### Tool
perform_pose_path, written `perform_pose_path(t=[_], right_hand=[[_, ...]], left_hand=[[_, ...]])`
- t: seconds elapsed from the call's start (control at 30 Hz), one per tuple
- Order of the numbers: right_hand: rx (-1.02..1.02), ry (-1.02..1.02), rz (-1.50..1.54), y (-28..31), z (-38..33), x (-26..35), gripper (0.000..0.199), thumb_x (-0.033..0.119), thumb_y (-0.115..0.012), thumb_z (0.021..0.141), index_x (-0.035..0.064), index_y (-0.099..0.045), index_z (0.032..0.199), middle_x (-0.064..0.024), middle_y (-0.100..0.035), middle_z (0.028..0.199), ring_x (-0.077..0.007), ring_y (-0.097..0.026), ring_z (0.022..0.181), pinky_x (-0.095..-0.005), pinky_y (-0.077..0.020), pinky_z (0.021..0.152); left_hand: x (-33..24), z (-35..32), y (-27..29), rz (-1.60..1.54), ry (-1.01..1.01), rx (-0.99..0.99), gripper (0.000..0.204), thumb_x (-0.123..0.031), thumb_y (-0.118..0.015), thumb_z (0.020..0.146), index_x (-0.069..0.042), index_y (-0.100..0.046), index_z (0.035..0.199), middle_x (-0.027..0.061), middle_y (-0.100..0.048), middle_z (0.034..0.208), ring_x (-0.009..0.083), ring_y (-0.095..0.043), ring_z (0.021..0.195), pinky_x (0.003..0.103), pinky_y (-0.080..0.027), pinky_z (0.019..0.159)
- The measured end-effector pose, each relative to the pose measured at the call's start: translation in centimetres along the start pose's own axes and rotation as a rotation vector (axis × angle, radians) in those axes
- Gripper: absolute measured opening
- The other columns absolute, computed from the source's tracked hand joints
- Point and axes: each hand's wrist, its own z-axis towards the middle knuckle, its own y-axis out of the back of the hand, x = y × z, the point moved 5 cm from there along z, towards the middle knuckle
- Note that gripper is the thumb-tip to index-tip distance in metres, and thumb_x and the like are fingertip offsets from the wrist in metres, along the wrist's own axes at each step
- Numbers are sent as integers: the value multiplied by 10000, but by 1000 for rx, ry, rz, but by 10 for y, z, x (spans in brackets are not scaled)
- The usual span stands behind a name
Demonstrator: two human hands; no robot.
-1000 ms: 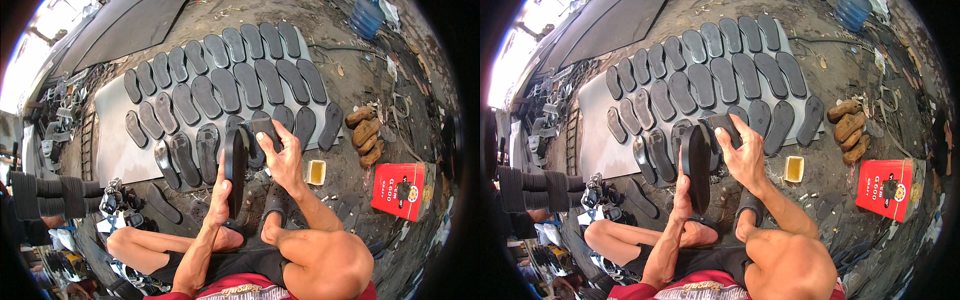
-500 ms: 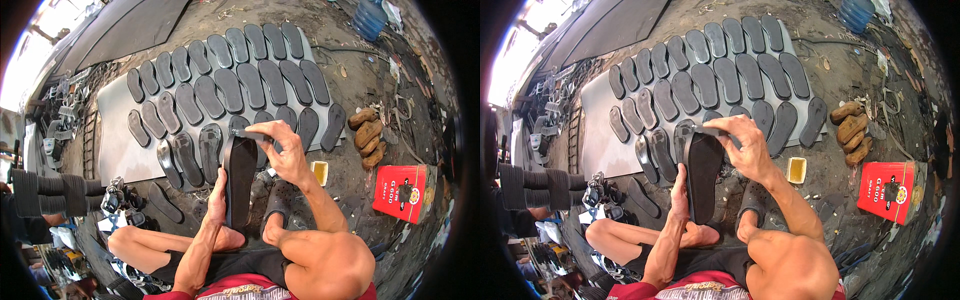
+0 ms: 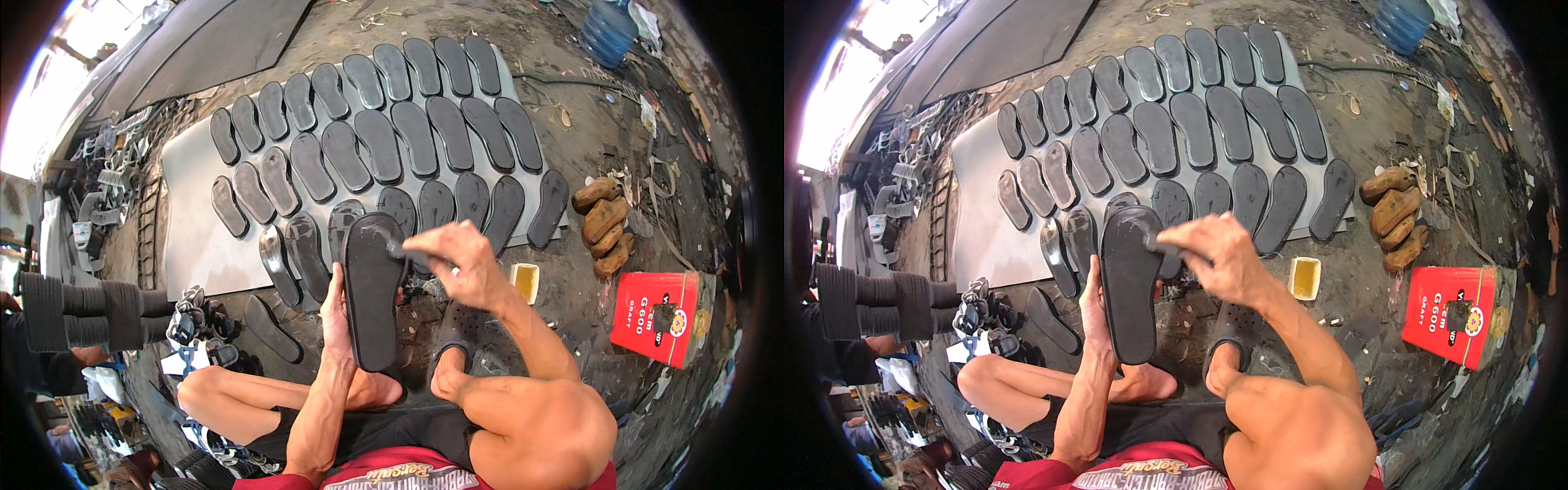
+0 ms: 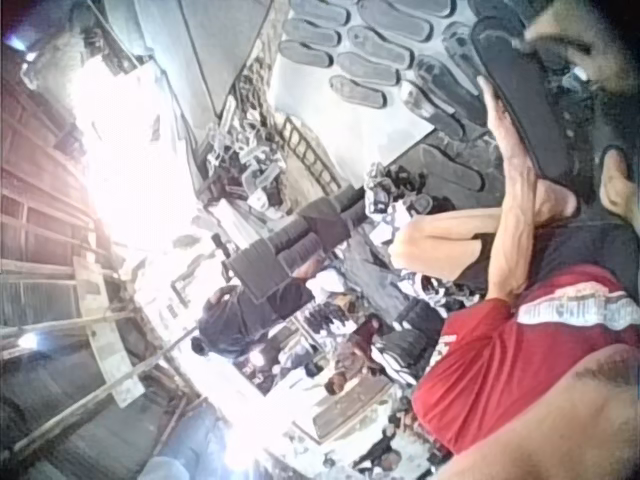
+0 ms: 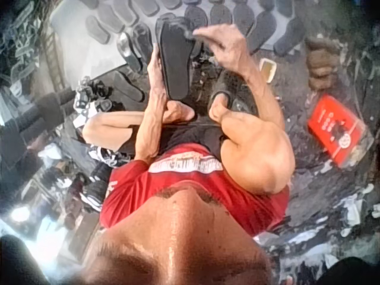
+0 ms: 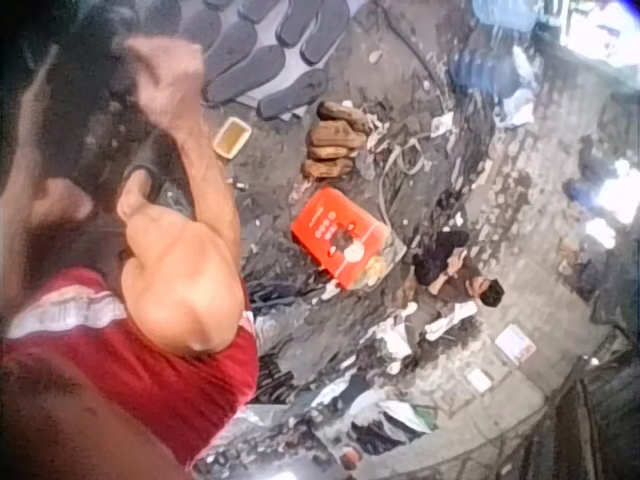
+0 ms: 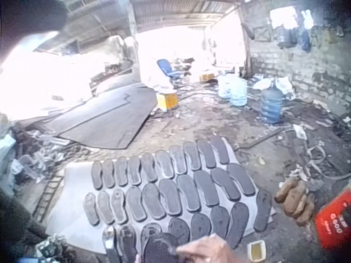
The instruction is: The person sits on the ground and applies glue to the soles of black flip-flops using a small brush. They pick up each flip-flop, spread glue across the sole, and place it back on a sheet. The process is repeated for multiple flip-flops.
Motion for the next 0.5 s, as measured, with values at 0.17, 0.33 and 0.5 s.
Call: perform_pose_path(t=[0.17, 0.33, 0.5], right_hand=[[-35, -170, -69, 3, 18, -9, 352, 89, -754, 940, 194, -771, 1276, -42, -804, 1093, -258, -731, 980, -438, -482, 865], [99, 41, 112, -19, 15, 19, 357, 87, -746, 949, 197, -767, 1288, -36, -810, 1116, -249, -726, 1058, -429, -469, 908], [-50, -157, -92, -21, 0, -4, 355, 89, -745, 949, 154, -762, 1297, -67, -802, 1039, -283, -735, 941, -436, -489, 851]], left_hand=[[10, 0, 2, 49, 86, -31, 643, -563, -488, 1150, 5, -713, 1350, 162, -802, 1197, 275, -799, 990, 392, -663, 920], [9, 2, -12, 118, 26, -59, 642, -594, -488, 1142, -35, -709, 1368, 109, -801, 1158, 185, -782, 935, 333, -660, 850], [4, 8, -6, 74, 12, -105, 599, -538, -511, 1149, -6, -729, 1315, 138, -805, 1172, 235, -793, 935, 356, -659, 859]])
